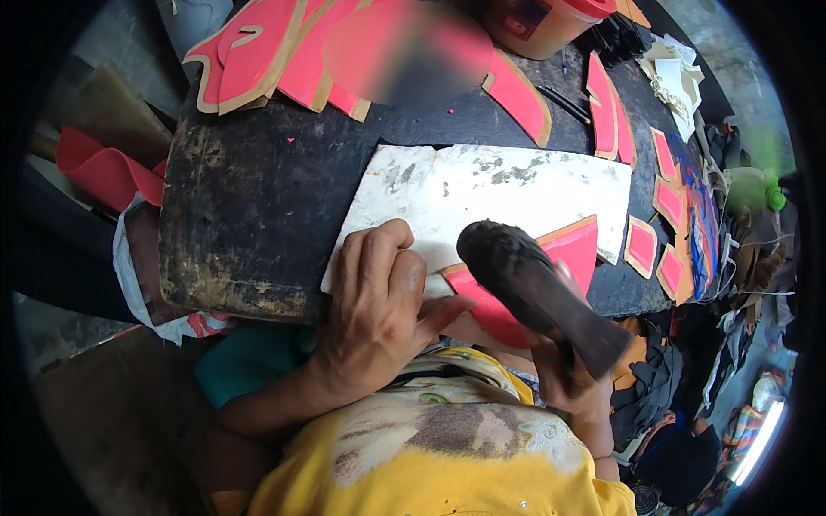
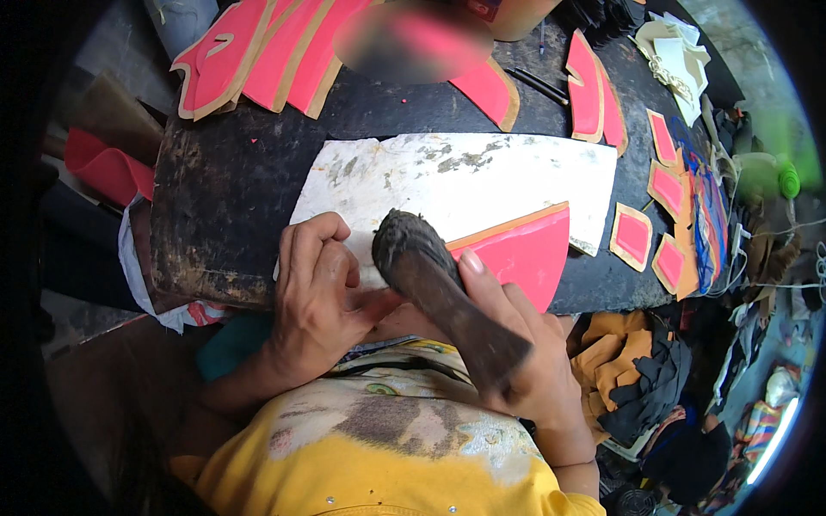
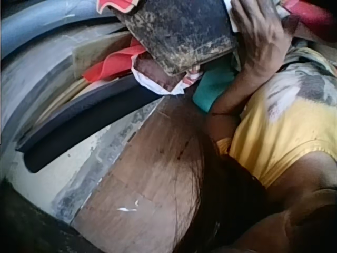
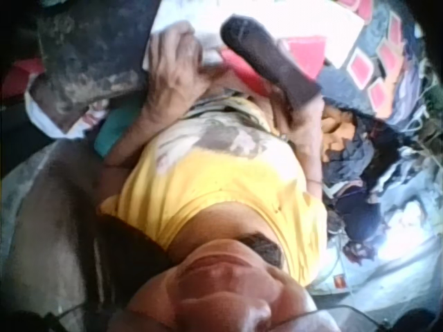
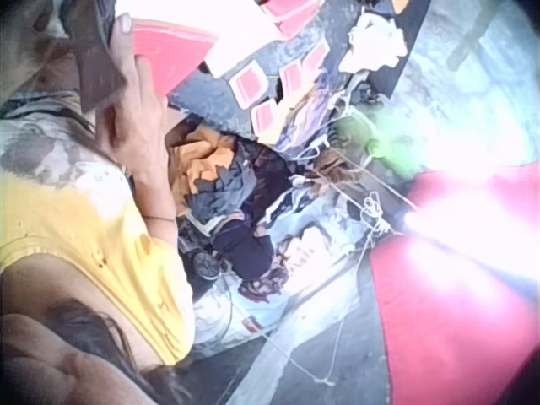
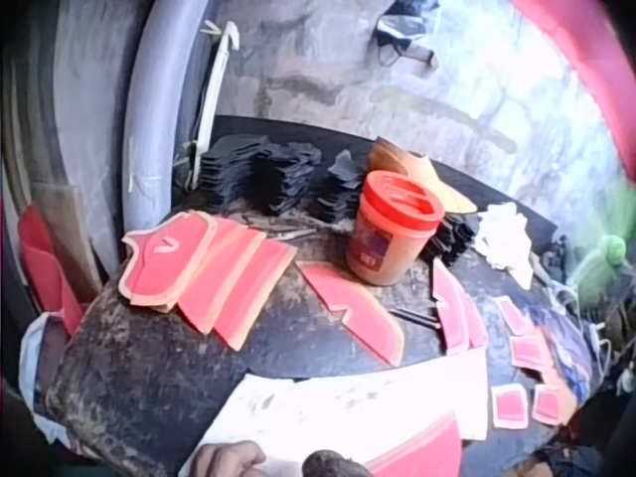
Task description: The person assembles pink and tan leather pieces by hand, pressing edges together on a white board. They use a hammer to tap the edges of the assembled pieces, then place the finished parts on the workbench.
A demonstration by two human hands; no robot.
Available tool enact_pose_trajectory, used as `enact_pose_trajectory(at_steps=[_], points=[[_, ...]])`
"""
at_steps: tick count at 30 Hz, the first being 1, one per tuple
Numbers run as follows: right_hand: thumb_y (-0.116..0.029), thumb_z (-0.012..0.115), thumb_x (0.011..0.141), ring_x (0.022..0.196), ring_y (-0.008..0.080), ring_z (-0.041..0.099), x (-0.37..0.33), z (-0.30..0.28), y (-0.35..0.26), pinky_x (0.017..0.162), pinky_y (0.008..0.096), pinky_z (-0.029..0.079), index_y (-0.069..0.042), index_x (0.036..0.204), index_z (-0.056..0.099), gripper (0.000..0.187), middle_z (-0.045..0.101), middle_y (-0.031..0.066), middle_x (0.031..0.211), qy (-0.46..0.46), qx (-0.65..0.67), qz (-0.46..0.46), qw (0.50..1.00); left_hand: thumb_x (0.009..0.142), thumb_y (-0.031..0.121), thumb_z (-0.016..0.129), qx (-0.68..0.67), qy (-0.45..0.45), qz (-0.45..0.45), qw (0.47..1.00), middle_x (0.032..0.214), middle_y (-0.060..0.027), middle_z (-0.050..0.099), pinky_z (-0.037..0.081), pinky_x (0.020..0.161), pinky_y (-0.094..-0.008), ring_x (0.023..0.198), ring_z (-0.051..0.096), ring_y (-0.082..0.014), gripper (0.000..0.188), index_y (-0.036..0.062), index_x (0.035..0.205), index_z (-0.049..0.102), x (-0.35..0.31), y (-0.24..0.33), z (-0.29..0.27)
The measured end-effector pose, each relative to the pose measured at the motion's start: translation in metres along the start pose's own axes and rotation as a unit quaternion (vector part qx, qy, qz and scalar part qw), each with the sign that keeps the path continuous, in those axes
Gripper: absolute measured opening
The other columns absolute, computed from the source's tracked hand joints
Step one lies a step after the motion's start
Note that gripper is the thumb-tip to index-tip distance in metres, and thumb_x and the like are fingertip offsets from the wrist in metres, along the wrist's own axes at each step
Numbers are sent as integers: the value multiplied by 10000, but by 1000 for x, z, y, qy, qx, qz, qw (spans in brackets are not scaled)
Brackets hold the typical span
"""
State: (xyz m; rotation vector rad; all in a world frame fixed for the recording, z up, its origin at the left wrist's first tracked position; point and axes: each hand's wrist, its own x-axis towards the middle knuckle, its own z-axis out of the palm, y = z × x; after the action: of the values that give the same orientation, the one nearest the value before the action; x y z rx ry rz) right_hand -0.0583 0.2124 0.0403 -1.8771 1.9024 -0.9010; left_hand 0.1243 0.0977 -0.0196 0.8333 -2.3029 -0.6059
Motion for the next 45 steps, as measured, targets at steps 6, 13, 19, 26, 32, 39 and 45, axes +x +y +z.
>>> enact_pose_trajectory(at_steps=[6,13,19,26,32,39,45], points=[[83,647,734,624,300,589,-3,-3,6,576,402,490,-139,1487,461,807,520,111,789,-76,-35,40,996,681,241,849,-1,1,0,1000,1092,-177,509,440,862,-482,983,519,-365,480,-10,957,547,-1,0,1],[38,641,865,743,329,624,-7,-31,63,681,448,498,-266,1469,487,694,570,141,902,152,-187,169,956,719,232,833,30,-75,28,996,1131,-115,509,371,876,-453,1028,507,-299,539,52,1173,605,7,8,-2],[70,634,841,1071,312,561,-7,-37,81,917,422,469,-192,1436,528,659,541,150,1178,145,-312,102,933,706,184,835,-21,-104,-19,994,1143,-95,519,315,935,-433,1084,504,-271,424,87,1036,587,12,11,-3],[-395,691,868,1449,409,290,-39,4,12,1170,571,191,-212,1521,390,742,292,206,1582,-165,-170,3,971,696,199,847,-8,-100,-22,995,1139,-104,533,311,944,-422,1093,514,-265,364,91,938,598,10,14,-1],[-98,513,989,1338,419,471,-52,-9,21,1124,547,327,-131,1484,411,506,421,204,1512,-69,-129,-97,984,864,390,744,-301,-166,-107,933,1132,-98,574,346,969,-345,1069,547,-194,397,51,1044,644,13,25,-19],[-96,497,1025,1221,255,570,-43,5,-6,1015,418,500,-70,1371,353,376,549,156,1309,311,583,147,736,909,315,707,-712,-109,-175,671,1385,-221,497,338,1145,-413,1337,478,-278,890,-5,1540,168,25,23,-12],[-31,547,989,1102,194,647,-30,34,10,923,378,564,-64,1302,359,366,627,135,1186,254,704,193,634,942,-60,558,-739,-46,-253,622,1312,-202,553,439,1073,-375,1246,553,-232,691,45,1532,215,19,14,-14]])
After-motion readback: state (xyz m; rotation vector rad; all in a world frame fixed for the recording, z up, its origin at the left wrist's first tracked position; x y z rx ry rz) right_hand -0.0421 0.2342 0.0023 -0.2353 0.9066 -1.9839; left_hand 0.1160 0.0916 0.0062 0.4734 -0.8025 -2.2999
